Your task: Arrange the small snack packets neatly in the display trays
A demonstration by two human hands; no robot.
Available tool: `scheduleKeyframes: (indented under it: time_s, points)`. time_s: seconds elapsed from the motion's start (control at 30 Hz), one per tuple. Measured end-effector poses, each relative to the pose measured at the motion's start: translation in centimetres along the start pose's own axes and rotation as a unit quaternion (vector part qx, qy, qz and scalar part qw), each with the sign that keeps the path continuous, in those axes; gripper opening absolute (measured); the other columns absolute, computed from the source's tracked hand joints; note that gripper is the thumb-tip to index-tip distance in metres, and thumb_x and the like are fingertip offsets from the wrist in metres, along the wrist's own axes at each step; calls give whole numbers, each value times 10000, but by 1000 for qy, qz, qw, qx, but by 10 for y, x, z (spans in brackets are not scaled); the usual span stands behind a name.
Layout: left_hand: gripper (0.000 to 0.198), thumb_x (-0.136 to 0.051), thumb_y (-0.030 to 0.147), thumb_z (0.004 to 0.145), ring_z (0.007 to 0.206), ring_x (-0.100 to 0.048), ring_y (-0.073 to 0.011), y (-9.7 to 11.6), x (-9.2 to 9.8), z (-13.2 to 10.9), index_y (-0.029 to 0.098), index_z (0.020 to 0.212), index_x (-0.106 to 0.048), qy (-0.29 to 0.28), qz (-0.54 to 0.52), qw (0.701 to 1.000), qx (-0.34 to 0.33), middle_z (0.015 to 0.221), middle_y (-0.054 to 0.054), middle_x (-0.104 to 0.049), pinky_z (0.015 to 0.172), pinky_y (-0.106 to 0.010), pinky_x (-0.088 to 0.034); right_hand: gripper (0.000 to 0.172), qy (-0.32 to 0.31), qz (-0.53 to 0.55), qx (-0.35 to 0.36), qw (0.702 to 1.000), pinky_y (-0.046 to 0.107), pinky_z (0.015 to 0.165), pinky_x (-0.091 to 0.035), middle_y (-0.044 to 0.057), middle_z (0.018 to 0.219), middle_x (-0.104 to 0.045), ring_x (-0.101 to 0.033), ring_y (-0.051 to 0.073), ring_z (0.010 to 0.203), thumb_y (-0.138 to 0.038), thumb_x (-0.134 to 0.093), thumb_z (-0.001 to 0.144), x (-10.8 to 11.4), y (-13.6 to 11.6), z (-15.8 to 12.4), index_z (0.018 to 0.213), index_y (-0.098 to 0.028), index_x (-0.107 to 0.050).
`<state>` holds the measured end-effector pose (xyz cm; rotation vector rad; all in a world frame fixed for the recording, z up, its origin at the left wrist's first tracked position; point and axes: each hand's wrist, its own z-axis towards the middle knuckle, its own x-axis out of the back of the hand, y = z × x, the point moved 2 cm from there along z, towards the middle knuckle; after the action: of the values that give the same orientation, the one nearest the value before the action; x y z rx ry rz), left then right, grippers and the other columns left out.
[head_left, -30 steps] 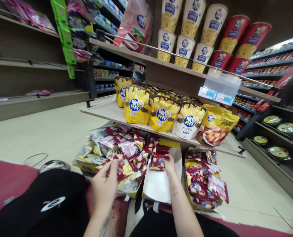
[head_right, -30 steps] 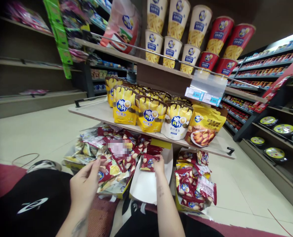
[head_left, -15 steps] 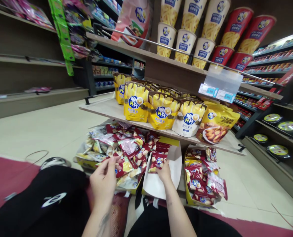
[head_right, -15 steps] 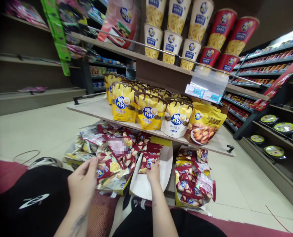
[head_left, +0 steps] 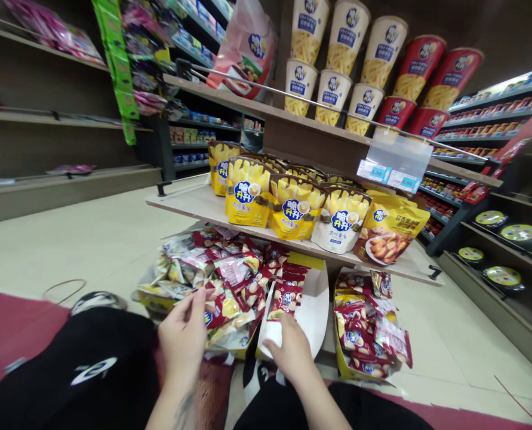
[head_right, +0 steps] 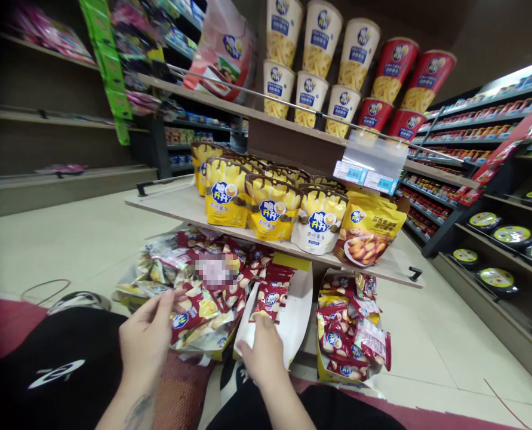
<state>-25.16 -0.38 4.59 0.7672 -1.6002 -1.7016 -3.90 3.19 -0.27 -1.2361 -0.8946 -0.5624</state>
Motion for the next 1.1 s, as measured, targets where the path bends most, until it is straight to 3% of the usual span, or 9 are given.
scheduleKeyframes:
  time_s: [0.07, 0.2, 0.37, 0.47, 0.63, 0.77, 0.9, 1.0, 1.1]
  points:
    - [436, -542, 554, 783, 883, -661, -258, -5, 1, 3, 195, 970, -703, -9, 49, 999, 8, 904, -74, -722, 810, -353, -505, 482, -67, -63, -43, 995, 429, 926, -459, 105, 1239, -623, -589, 318, 1128, -246, -620, 794, -3, 5, 0, 1272, -239, -556]
    - [406, -529, 461, 804, 926, -640, -286, -14, 0, 8, 199, 1084, -664, -28, 211, 975, -60, 1045, -116, -664, 863, -409, -486, 458, -101, -180, -143, 968, 484, 863, -457, 221, 1229, -601, -573, 374, 1141, -122, -528, 828, -1, 22, 20, 1283, -168, -562]
    - [517, -506, 433, 820, 1157, -530, -363, -32, -9, 12, 121, 1223, -600, -32, 347, 926, -143, 1209, -208, -557, 1009, -476, -394, 483, -179, -160, -66, 968, 366, 879, -460, 99, 1173, -649, -602, 268, 1112, -19, -517, 773, -17, 26, 45, 1167, -272, -636]
    - [540, -478, 405, 839, 1230, -480, -361, -44, -15, 15, 81, 1262, -563, -46, 363, 915, -170, 1296, -234, -512, 1043, -470, -358, 630, -195, -163, -54, 966, 410, 964, -419, 114, 1374, -524, -468, 304, 1289, -24, -562, 737, -32, 25, 53, 1301, -303, -553]
    - [521, -467, 376, 846, 1255, -466, -345, -54, -18, 20, 72, 1259, -555, -66, 380, 907, -171, 1299, -228, -536, 1056, -450, -343, 901, -192, -167, -87, 963, 494, 1061, -335, 217, 1547, -262, -241, 353, 1432, -10, -587, 683, -50, 31, 62, 1508, -199, -279]
    - [511, -474, 364, 860, 1252, -466, -319, -50, -17, 19, 87, 1284, -542, -75, 407, 898, -150, 1308, -187, -553, 1083, -420, -321, 962, -201, -150, -88, 964, 450, 1120, -279, 171, 1590, -189, -176, 297, 1463, 10, -566, 667, -53, 39, 68, 1533, -168, -186]
    - [511, -486, 364, 868, 1262, -432, -333, -46, -16, 15, 124, 1316, -537, -66, 420, 898, -114, 1366, -150, -517, 1063, -417, -346, 815, -158, -139, -75, 975, 440, 1097, -304, 172, 1506, -380, -305, 313, 1409, -23, -549, 721, -44, 40, 72, 1491, -143, -311]
    - [504, -498, 365, 864, 1240, -438, -347, -48, -16, 15, 131, 1308, -550, -55, 421, 900, -103, 1367, -150, -513, 1047, -427, -362, 552, -99, -125, -56, 986, 402, 999, -396, 161, 1270, -602, -506, 309, 1237, -122, -536, 809, -33, 37, 73, 1359, -151, -496]
    - [496, -503, 366, 863, 1229, -447, -341, -52, -17, 17, 132, 1296, -560, -49, 418, 900, -113, 1352, -159, -515, 1044, -430, -363, 338, -33, -109, -55, 992, 365, 923, -434, 127, 1103, -660, -578, 278, 1096, -158, -494, 852, -25, 34, 74, 1174, -171, -596]
